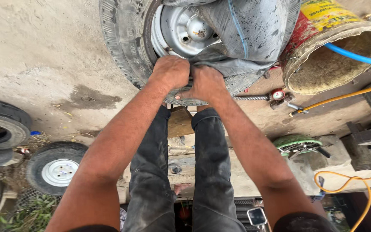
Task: The person sits on the ground with a small pneumatic tire, presses on the tire, works the valve area, and pulls the inner tube out of the tire casing. They then handle the tube, cut or trim a section of it with a blade, and hold the tube up against the tire.
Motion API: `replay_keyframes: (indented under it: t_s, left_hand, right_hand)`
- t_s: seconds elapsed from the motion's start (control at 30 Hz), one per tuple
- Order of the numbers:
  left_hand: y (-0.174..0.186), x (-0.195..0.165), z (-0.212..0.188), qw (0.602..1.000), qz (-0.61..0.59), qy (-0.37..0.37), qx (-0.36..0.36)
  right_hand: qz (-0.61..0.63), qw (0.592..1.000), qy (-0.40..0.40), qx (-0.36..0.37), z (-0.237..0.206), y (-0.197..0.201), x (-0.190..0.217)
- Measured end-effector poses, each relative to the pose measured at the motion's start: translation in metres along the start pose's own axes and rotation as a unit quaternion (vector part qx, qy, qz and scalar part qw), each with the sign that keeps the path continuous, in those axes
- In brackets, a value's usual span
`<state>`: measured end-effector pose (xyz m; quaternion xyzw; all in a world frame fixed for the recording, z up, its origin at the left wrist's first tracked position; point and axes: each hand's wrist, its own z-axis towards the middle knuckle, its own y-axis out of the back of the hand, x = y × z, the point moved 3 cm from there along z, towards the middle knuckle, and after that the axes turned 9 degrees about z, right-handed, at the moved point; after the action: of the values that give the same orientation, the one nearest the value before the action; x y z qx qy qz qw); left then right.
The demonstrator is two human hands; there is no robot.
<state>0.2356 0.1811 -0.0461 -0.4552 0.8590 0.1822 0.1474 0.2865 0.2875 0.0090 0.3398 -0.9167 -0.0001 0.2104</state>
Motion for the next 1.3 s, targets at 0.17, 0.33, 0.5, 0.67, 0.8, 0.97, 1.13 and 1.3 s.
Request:
replay_keyframes:
  t_s: [0.17,0.33,0.5,0.67,0.8,0.97,1.13,1.3]
  left_hand:
    - [0.006,0.003,0.005,0.996,-0.006,-0.044,0.076]
    - [0.026,0.007,-0.011,0.996,-0.018,-0.046,-0.068]
    - [0.022,0.006,-0.008,0.994,0.018,-0.05,0.094]
    - [0.028,-0.001,-0.003,0.985,0.055,-0.032,0.158]
    - [0.04,-0.007,-0.011,0.981,0.07,-0.014,0.181]
    - [0.049,-0.01,-0.03,0.986,0.111,-0.031,0.124]
    - [0.071,0.024,-0.038,0.977,0.189,-0.048,0.087]
    - [0.102,0.057,-0.057,0.995,0.077,-0.018,-0.056]
  right_hand:
    - [-0.022,0.994,-0.005,0.105,0.018,-0.002,0.0]
    - [-0.043,0.994,-0.03,0.094,0.017,-0.005,-0.003]
    - [-0.019,0.997,-0.003,0.071,0.013,-0.01,-0.012]
    - [-0.053,0.996,0.066,0.027,0.013,-0.011,-0.013]
    - [-0.047,0.996,0.081,0.011,0.009,-0.01,-0.015]
    - [0.031,0.985,0.14,-0.093,0.002,-0.014,-0.013]
    - [0.153,0.977,0.079,-0.126,0.027,-0.044,0.021]
    - [0.275,0.895,0.141,-0.32,0.029,-0.051,0.066]
